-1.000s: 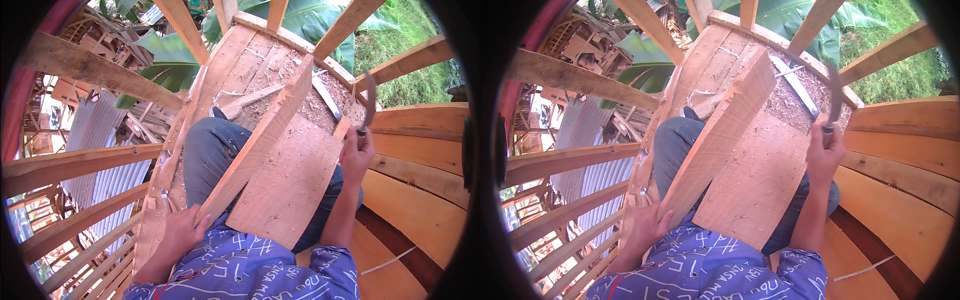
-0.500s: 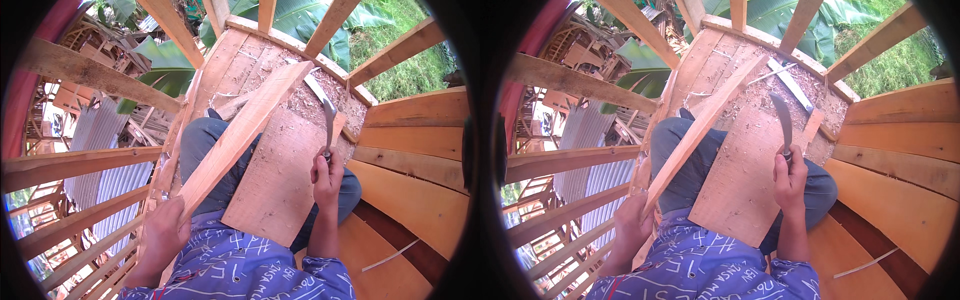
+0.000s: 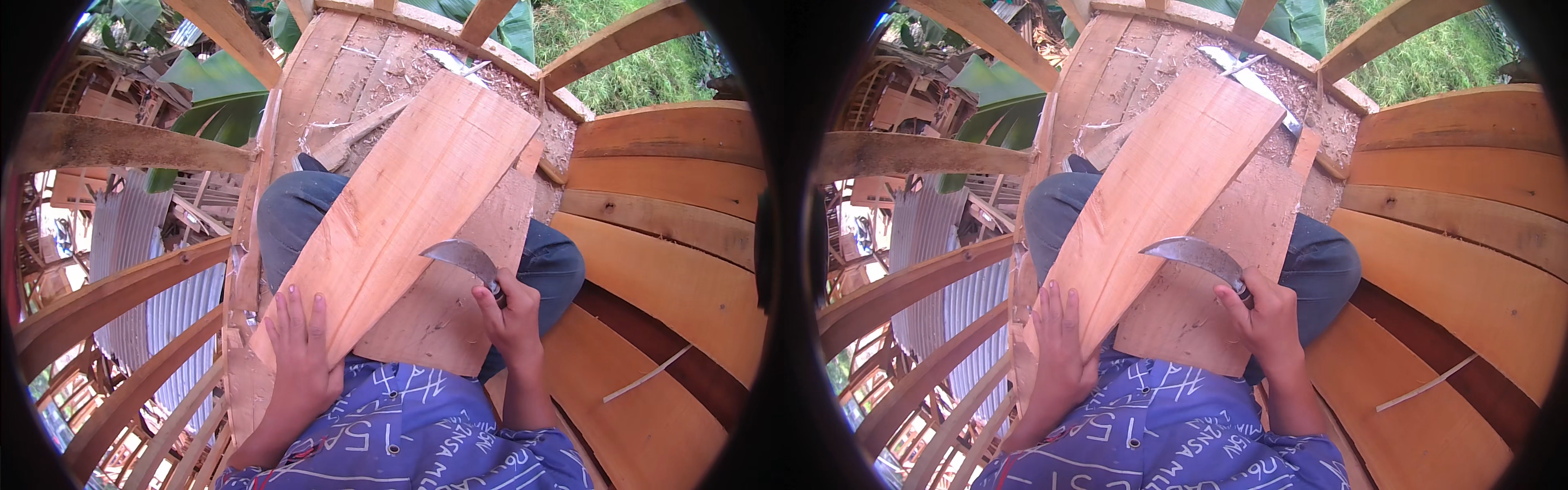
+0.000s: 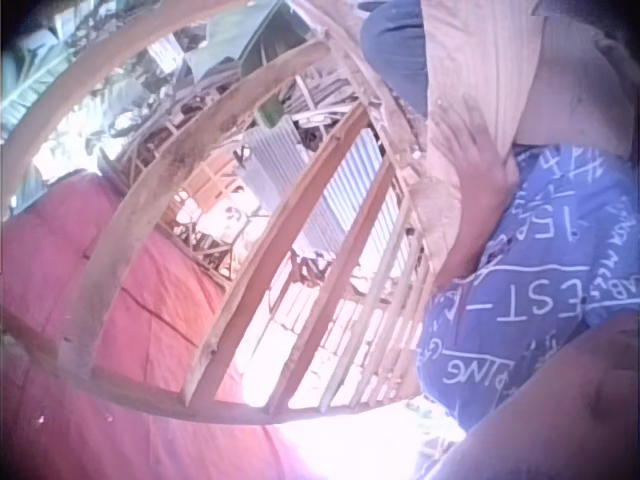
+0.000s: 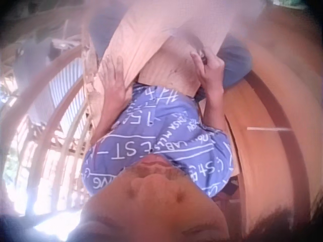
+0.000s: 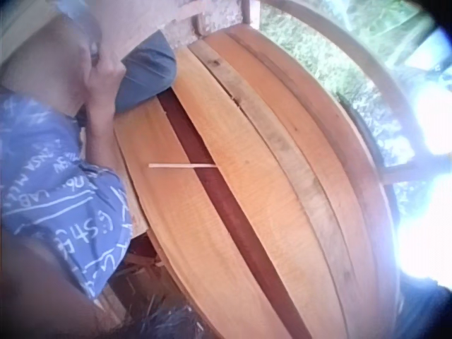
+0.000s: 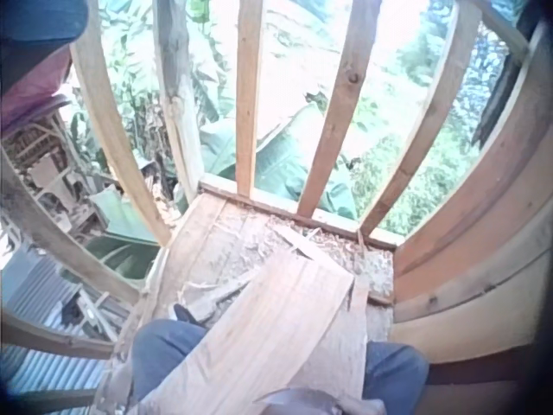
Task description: The person sits cross-legged on a wooden floor and uses a curved knife to shave and smooth a rectangular wooden plank. They hold the plank with their left hand and repeatedly scrape the surface with the knife in their right hand, removing thin shavings of wood.
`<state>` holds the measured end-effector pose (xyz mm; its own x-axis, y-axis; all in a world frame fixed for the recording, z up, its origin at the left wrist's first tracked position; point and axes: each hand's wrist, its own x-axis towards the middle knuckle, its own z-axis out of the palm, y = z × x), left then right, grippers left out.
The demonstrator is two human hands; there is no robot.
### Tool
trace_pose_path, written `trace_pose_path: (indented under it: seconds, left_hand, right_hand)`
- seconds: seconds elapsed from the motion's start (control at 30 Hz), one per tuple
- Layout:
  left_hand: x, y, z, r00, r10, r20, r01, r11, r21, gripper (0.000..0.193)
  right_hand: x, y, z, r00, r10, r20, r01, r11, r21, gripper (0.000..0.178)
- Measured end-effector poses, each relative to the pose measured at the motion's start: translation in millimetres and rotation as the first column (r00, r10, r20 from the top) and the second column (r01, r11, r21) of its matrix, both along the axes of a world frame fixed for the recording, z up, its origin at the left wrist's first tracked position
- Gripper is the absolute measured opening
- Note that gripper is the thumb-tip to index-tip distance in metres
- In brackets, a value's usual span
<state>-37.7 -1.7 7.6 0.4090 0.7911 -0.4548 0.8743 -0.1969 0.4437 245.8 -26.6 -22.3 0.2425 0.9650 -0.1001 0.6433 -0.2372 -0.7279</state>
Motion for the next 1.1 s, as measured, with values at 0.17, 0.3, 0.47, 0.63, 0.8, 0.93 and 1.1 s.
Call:
trace_pose_path:
  seconds: [0.17, 0.3, 0.47, 0.63, 0.8, 0.93, 1.1]
  left_hand:
    - [-1, -2, -16, 0.999, -0.034, 0.029, 0.033, 0.999, 0.033, 0.087]
    - [-5, -1, -20, 0.992, -0.004, 0.125, 0.000, 1.000, 0.030, 0.088]
    - [-5, -1, -23, 0.989, -0.004, 0.146, -0.001, 0.999, 0.036, 0.087]
    - [0, -1, -28, 0.990, -0.029, 0.141, 0.019, 0.997, 0.075, 0.091]
    - [5, -4, -34, 0.995, -0.035, 0.098, 0.025, 0.994, 0.105, 0.095]
    - [8, -3, -33, 0.995, -0.023, 0.102, 0.013, 0.995, 0.098, 0.095]
    - [12, -2, -33, 0.993, -0.008, 0.116, -0.004, 0.995, 0.098, 0.095]
  right_hand:
    - [-14, -2, 8, 0.981, 0.119, 0.153, -0.118, 0.993, -0.015, 0.036]
    - [-23, -4, 6, 0.966, 0.180, 0.184, -0.174, 0.984, -0.047, 0.038]
    - [-26, -2, 9, 0.945, 0.180, 0.274, -0.175, 0.984, -0.043, 0.041]
    - [-20, 3, 10, 0.904, 0.152, 0.400, -0.160, 0.987, -0.013, 0.044]
    - [-9, 15, 11, 0.872, 0.095, 0.481, -0.124, 0.992, 0.029, 0.048]
    - [-2, 20, 6, 0.852, 0.083, 0.518, -0.127, 0.991, 0.050, 0.049]
    - [1, 24, 3, 0.863, 0.062, 0.501, -0.110, 0.992, 0.066, 0.047]
